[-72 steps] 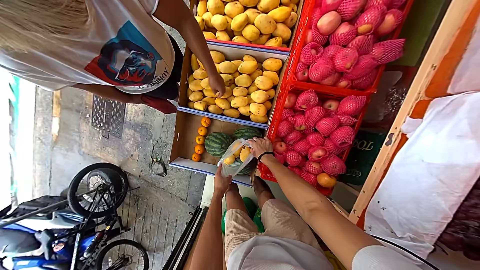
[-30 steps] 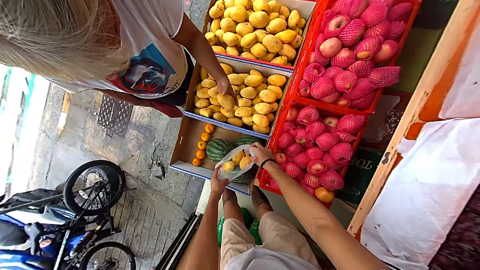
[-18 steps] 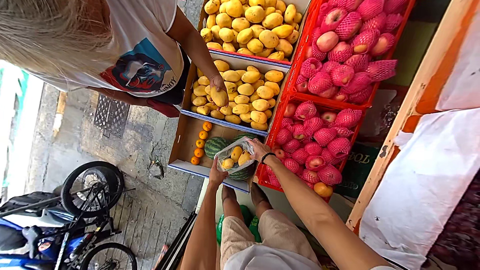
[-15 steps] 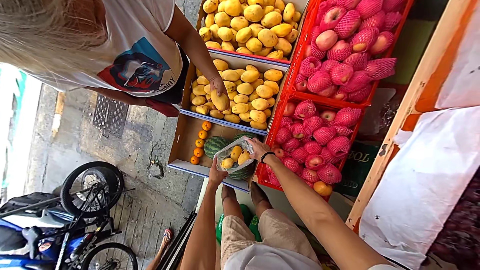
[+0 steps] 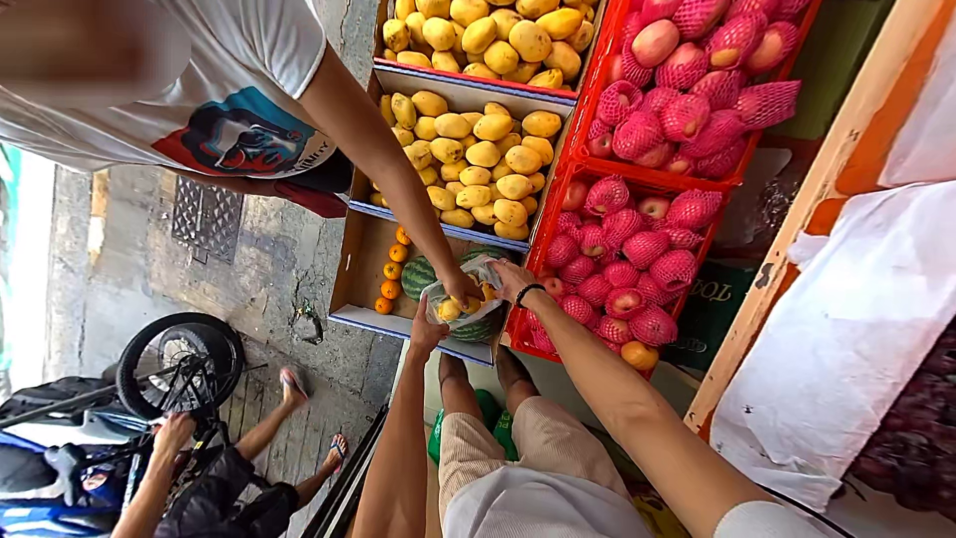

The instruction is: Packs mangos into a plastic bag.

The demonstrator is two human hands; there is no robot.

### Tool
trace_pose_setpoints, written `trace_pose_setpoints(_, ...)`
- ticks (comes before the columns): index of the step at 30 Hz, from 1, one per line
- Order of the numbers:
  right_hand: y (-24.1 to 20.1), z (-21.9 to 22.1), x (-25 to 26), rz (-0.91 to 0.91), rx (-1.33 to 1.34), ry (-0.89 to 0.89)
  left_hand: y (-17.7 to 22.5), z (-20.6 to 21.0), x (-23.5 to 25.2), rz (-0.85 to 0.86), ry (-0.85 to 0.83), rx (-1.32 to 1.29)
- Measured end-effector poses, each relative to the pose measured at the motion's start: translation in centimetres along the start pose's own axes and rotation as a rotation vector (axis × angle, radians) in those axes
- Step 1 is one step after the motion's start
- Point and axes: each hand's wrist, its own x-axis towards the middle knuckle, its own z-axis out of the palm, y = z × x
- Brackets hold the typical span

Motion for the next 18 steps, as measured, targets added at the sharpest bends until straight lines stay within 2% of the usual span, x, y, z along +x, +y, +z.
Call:
trace_pose_setpoints(7,-0.4,-0.3,-0.7,0.001,-0.020,-0.016,-0.7,0.3,-0.3,0.031,-0.001,0.000)
trace_pose_setpoints(11,-0.9,-0.1,-1.2,-0.002,0.017,-0.028,-2.7,0.1,-1.0,-0.006,0.066,0.228)
trace_pose_setpoints(13,-1.3,0.4,-1.7,-0.012,0.080,0.002,-3.3,0.0,-2.3,0.006,0.133,0.302)
trace_pose_setpoints(18,-4.2,1.9,-6.7,-0.039,0.210,0.180,-2.9,0.2,-7.7,0.116,0.250,0.414)
